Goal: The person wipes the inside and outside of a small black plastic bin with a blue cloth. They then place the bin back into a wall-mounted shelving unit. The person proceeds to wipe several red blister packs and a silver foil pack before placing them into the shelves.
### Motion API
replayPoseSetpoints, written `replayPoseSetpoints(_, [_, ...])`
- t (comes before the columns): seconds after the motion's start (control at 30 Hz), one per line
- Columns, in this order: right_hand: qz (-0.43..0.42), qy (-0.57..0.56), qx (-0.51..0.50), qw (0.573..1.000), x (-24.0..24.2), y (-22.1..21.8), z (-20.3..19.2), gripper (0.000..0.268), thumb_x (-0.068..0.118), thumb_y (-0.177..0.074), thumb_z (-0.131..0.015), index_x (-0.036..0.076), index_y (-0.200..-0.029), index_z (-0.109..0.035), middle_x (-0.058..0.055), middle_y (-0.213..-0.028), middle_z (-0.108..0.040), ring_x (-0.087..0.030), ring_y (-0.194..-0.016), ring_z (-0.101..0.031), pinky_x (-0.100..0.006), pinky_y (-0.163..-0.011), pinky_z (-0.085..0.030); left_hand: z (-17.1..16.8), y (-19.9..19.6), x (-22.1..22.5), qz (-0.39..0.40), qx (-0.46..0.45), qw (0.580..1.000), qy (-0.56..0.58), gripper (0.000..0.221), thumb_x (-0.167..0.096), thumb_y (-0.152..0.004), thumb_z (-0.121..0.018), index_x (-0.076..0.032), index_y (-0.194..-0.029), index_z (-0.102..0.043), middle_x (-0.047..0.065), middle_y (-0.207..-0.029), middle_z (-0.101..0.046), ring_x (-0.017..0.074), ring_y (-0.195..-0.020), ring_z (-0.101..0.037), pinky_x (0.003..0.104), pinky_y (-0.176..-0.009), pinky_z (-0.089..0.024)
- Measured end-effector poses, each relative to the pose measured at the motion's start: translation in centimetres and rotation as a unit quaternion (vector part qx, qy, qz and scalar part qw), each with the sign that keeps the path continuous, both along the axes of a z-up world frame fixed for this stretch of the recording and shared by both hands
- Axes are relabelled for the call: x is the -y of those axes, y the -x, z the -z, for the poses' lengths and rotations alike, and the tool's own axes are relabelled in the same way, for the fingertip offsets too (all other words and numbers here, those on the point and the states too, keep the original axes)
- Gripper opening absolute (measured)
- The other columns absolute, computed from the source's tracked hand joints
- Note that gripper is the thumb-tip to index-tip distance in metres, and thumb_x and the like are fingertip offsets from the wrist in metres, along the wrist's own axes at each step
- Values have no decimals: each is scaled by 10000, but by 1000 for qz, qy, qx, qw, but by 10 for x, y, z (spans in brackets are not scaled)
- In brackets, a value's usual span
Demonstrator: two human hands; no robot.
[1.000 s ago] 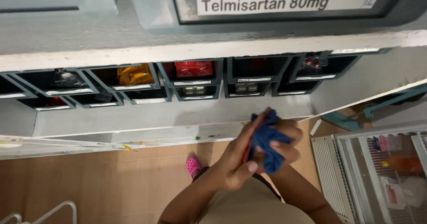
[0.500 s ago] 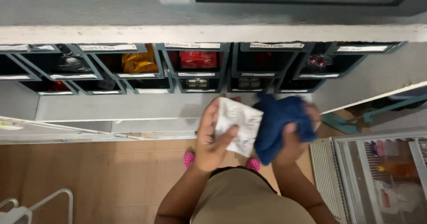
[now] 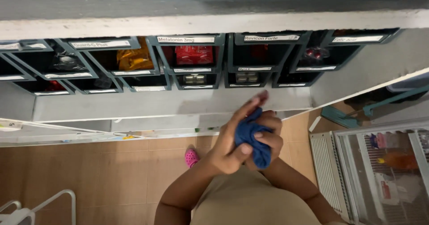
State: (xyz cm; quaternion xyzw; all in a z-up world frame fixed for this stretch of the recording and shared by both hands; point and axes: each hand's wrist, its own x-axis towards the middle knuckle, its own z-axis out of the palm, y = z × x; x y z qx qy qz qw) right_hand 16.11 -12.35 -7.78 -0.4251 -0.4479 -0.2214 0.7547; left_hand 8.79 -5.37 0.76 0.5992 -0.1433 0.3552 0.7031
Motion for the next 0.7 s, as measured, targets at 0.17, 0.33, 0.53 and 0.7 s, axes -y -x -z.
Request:
replayPoseSetpoints(0.17, [90, 2, 144, 985, 14, -37, -19, 328, 273, -875, -780, 105, -1030, -545, -187, -994, -535, -377, -894, -552, -491, -855, -473, 14, 5, 18, -19, -25, 999, -21, 835, -424, -1007, -588, 139, -1549, -296, 342, -1530, -439, 433, -1441, -431, 542, -1184, -361])
replayPoseSetpoints(0.33, [267, 76, 130, 952, 17, -49, -62, 353, 339, -1062, -669, 81, -1192, -467, -176, -1200, -504, -233, -1148, -534, -407, -1058, -387, 28, 12, 26, -41, -40, 997, -57, 726, -405, -1038, -560, 91, -1538, -383, 294, -1543, -452, 416, -1434, -433, 512, -1174, -374])
replayPoseSetpoints(0.53, [220, 136, 93, 961, 25, -45, -66, 313, 160, -945, -626, 198, -1206, -458, -109, -1167, -445, -260, -1020, -503, -389, -909, -455, -6, 27, 3, -64, -151, 976, -141, 525, -92, -1002, -606, 75, -1468, -429, 136, -968, -688, 142, -628, -519, 261, -612, -457])
replayPoseSetpoints(0.7, [141, 144, 32, 979, 37, -46, -95, 344, -144, -914, -737, 89, -1066, -534, -55, -1474, -450, -328, -1283, -605, -470, -1170, -553, -21, 36, -14, -130, -160, 956, -209, 330, 48, -928, -662, -44, -1244, -665, 107, -1206, -757, 189, -797, -754, 278, -692, -599])
